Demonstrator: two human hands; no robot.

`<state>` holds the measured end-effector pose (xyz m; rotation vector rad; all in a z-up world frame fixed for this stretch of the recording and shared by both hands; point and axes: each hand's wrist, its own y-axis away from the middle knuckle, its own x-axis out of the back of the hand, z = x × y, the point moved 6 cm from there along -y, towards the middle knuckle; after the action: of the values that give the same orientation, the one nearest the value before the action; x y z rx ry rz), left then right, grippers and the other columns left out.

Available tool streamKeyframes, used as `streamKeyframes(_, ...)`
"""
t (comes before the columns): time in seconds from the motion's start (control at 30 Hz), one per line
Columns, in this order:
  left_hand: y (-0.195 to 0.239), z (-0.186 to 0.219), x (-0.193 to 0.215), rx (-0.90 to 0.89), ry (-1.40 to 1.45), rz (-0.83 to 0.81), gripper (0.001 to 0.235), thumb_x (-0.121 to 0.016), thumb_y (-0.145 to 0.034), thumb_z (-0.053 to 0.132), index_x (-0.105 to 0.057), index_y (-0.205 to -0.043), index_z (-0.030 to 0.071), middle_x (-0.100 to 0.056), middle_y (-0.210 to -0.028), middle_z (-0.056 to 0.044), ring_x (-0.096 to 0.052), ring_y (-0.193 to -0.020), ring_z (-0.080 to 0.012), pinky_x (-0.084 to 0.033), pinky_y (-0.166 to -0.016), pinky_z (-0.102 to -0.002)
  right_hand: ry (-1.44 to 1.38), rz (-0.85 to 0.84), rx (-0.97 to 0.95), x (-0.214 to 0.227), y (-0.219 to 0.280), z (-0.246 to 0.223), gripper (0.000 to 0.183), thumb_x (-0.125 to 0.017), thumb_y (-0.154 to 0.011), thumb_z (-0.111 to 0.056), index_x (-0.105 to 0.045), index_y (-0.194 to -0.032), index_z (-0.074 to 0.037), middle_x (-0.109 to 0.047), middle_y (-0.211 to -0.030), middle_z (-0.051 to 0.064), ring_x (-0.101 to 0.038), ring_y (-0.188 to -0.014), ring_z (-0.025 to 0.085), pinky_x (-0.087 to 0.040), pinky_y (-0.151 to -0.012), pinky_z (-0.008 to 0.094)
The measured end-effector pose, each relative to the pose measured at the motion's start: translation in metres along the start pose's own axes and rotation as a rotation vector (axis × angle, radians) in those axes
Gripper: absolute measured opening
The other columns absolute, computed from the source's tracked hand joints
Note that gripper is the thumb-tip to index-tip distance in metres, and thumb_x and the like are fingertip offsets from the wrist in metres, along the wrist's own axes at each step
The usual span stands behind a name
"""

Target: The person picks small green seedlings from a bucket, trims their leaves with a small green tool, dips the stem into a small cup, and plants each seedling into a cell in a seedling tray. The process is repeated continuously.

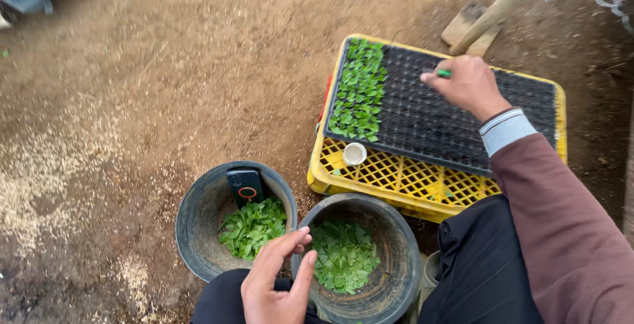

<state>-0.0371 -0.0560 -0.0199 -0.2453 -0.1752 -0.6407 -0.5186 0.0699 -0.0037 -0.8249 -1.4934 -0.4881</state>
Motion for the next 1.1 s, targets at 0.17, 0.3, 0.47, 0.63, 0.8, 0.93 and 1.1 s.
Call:
streamKeyframes(0.17, 0.015, 0.052, 0.002, -0.145, 0.012, 0.018, 0.031, -0.077, -0.082, -0.001, -0.074, -0.113, 0.004, -0.077, -0.1, -0.008, -0.073, -0.088, -0.0167, -0.056, -0.082, -0.03, 0.047, -0.054, 0.004, 0.053, 0.053, 0.008, 0.04, -0.073, -0.088, -0.054, -0.082, -0.102, -0.018, -0.077, -0.094, 0.019, -0.072, -0.09, 0.038, -0.056, -0.083, 0.051)
streamKeyframes(0.3, 0.05, 0.102, 0.016, -0.267, -0.024, 0.027, 0.029, -0.077, -0.086, 0.001, -0.072, -0.115, 0.002, -0.075, -0.104, -0.01, -0.072, -0.092, -0.0204, -0.056, -0.086, -0.031, 0.238, -0.073, 0.108, 0.103, 0.101, -0.024, 0.05, -0.067, -0.094, -0.059, -0.074, -0.122, -0.018, -0.076, -0.092, 0.018, -0.073, -0.087, 0.036, -0.056, -0.076, 0.05)
streamKeyframes(0.47, 0.117, 0.177, 0.044, -0.491, -0.112, -0.112, 0.033, -0.079, -0.087, 0.005, -0.071, -0.119, 0.005, -0.072, -0.114, -0.01, -0.07, -0.104, -0.0257, -0.056, -0.092, -0.034, 0.258, 0.253, 0.621, 0.162, 0.159, -0.098, 0.047, -0.065, -0.106, -0.053, -0.074, -0.119, -0.01, -0.074, -0.093, 0.013, -0.072, -0.083, 0.031, -0.056, -0.069, 0.045)
streamKeyframes(0.63, 0.124, 0.227, 0.063, -0.635, -0.381, -0.15, 0.03, -0.08, -0.09, 0.013, -0.071, -0.118, 0.007, -0.071, -0.114, -0.008, -0.069, -0.106, -0.0265, -0.054, -0.093, -0.037, 0.114, 0.138, 0.772, 0.148, 0.174, -0.156, 0.031, -0.063, -0.106, -0.042, -0.076, -0.11, -0.014, -0.074, -0.087, 0.012, -0.071, -0.076, 0.031, -0.055, -0.073, 0.045)
streamKeyframes(0.8, 0.035, 0.211, 0.049, -0.699, -0.612, -0.157, 0.017, -0.074, -0.093, 0.016, -0.072, -0.108, 0.008, -0.071, -0.104, -0.006, -0.067, -0.099, -0.0287, -0.052, -0.089, -0.041, 0.103, -0.079, 0.777, 0.102, 0.131, -0.205, 0.035, -0.062, -0.101, -0.044, -0.077, -0.095, -0.013, -0.073, -0.08, 0.015, -0.071, -0.075, 0.036, -0.055, -0.069, 0.047)
streamKeyframes(0.93, -0.098, 0.141, -0.005, -0.537, -0.681, -0.268, 0.022, -0.07, -0.092, 0.025, -0.074, -0.105, 0.009, -0.072, -0.098, -0.01, -0.068, -0.096, -0.0316, -0.053, -0.079, -0.044, -0.134, -0.029, 0.879, 0.07, 0.071, -0.198, 0.033, -0.057, -0.103, -0.035, -0.073, -0.096, -0.006, -0.073, -0.089, 0.017, -0.07, -0.081, 0.039, -0.055, -0.069, 0.049)
streamKeyframes(1.1, -0.222, 0.02, -0.089, -0.268, -0.358, -0.347, 0.026, -0.065, -0.096, 0.026, -0.073, -0.111, 0.007, -0.075, -0.101, -0.012, -0.073, -0.087, -0.0265, -0.056, -0.078, -0.038, -0.514, -0.023, 0.627, 0.034, -0.014, -0.111, 0.024, -0.053, -0.108, -0.019, -0.071, -0.11, -0.003, -0.071, -0.09, 0.015, -0.068, -0.072, 0.028, -0.055, -0.062, 0.04)
